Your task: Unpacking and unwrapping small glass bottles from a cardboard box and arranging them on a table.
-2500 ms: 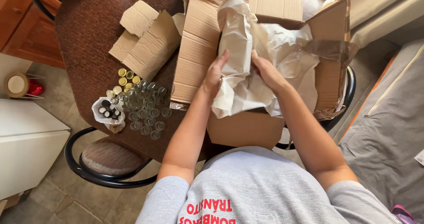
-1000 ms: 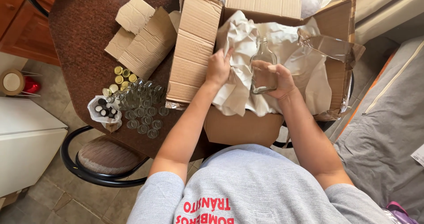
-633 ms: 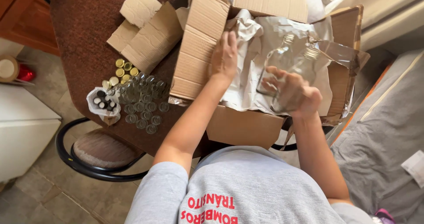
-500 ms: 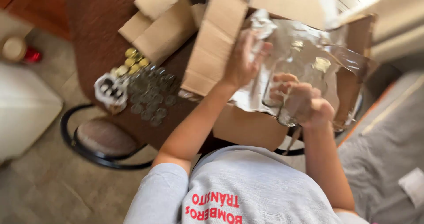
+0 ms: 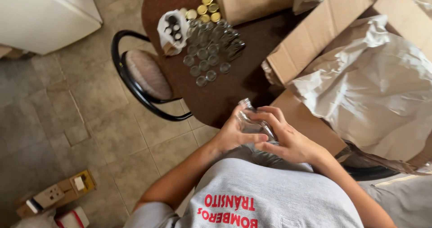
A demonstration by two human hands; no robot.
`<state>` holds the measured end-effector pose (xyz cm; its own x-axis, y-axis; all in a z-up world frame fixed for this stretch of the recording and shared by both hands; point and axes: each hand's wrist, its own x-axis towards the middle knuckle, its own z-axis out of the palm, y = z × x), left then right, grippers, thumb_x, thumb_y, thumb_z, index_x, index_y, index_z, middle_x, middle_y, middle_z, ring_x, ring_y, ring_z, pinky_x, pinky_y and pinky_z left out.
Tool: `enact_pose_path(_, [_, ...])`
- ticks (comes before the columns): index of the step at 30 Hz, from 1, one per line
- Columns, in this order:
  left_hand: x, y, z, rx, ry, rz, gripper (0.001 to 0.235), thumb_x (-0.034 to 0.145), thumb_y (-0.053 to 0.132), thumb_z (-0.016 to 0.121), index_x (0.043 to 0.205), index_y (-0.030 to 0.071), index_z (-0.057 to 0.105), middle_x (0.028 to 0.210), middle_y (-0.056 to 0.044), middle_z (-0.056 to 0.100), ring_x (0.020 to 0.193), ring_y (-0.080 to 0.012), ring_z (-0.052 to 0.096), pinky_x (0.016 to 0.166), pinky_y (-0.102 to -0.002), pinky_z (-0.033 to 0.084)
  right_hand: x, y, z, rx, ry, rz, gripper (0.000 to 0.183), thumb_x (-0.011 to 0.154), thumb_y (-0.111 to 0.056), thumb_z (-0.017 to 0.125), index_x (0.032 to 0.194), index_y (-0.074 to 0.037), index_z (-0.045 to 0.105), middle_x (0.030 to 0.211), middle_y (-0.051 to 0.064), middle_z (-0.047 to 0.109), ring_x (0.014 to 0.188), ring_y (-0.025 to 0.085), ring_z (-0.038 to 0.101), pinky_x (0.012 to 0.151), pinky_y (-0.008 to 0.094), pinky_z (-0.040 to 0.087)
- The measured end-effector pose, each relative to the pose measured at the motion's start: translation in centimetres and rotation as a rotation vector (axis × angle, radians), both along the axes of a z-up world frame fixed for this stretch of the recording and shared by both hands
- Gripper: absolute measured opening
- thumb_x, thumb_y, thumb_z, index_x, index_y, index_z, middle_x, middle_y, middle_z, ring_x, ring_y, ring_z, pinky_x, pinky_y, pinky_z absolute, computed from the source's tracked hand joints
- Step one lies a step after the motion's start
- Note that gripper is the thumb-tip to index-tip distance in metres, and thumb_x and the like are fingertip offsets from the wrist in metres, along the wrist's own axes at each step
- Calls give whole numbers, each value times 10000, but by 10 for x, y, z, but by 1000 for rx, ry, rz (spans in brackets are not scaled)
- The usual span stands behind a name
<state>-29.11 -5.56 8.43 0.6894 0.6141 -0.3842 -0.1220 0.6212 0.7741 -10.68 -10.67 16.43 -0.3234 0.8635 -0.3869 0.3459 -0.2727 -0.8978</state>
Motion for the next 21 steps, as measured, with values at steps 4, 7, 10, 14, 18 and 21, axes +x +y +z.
enact_pose_path(4, [-25, -15, -23, -122, -125, 182, 758, 651, -79, 928, 1285, 18, 523, 1128, -93, 621, 977, -217, 736, 862, -302, 647, -16, 13, -13, 90, -23, 80, 861, 835, -310, 796, 1532, -104, 334, 1448, 218, 401, 1201, 571, 571, 974, 662, 497])
enact_pose_path(7, [-34, -4, -27, -96, -151, 250, 704, 658, -110, 920, 1244, 18, 553, 1113, -129, 681, 970, -249, 749, 832, -350, 653, -24, 20, -17, 137, -42, 29, 1083, 772, -286, 849, 1622, -100, 204, 1484, 241, 405, 1245, 547, 546, 979, 643, 494])
enact_pose_path(10, [-28, 26, -28, 272, 69, 325, 732, 614, 168, 969, 1205, 66, 550, 1083, -100, 709, 1025, -249, 725, 884, -402, 610, -22, 19, -18, 268, -72, -94, 1136, 752, -215, 869, 1638, -50, 178, 1509, 264, 363, 1290, 510, 526, 1013, 605, 472])
enact_pose_path(14, [-8, 83, -58, 1003, 514, 417, 890, 562, 384, 989, 1252, 38, 546, 1086, -182, 669, 1041, -401, 696, 892, -486, 604, -8, 8, 3, 390, -95, -222, 899, 840, -160, 770, 1586, 3, 297, 1521, 230, 363, 1311, 413, 559, 1042, 552, 467])
enact_pose_path(18, [35, 121, -156, 1314, 469, 380, 893, 526, 240, 1008, 1276, 36, 568, 1188, -139, 632, 1133, -348, 661, 982, -432, 580, 2, -9, 0, 375, -84, -265, 845, 825, -86, 743, 1562, 13, 342, 1512, 222, 399, 1302, 413, 578, 1030, 555, 485])
enact_pose_path(21, [56, 137, -195, 1445, 488, 307, 871, 571, 235, 981, 1280, -3, 536, 1226, -173, 594, 1146, -375, 624, 996, -461, 564, 9, -22, 1, 377, -102, -310, 793, 831, -65, 728, 1533, 26, 372, 1501, 216, 426, 1296, 415, 592, 1031, 556, 489])
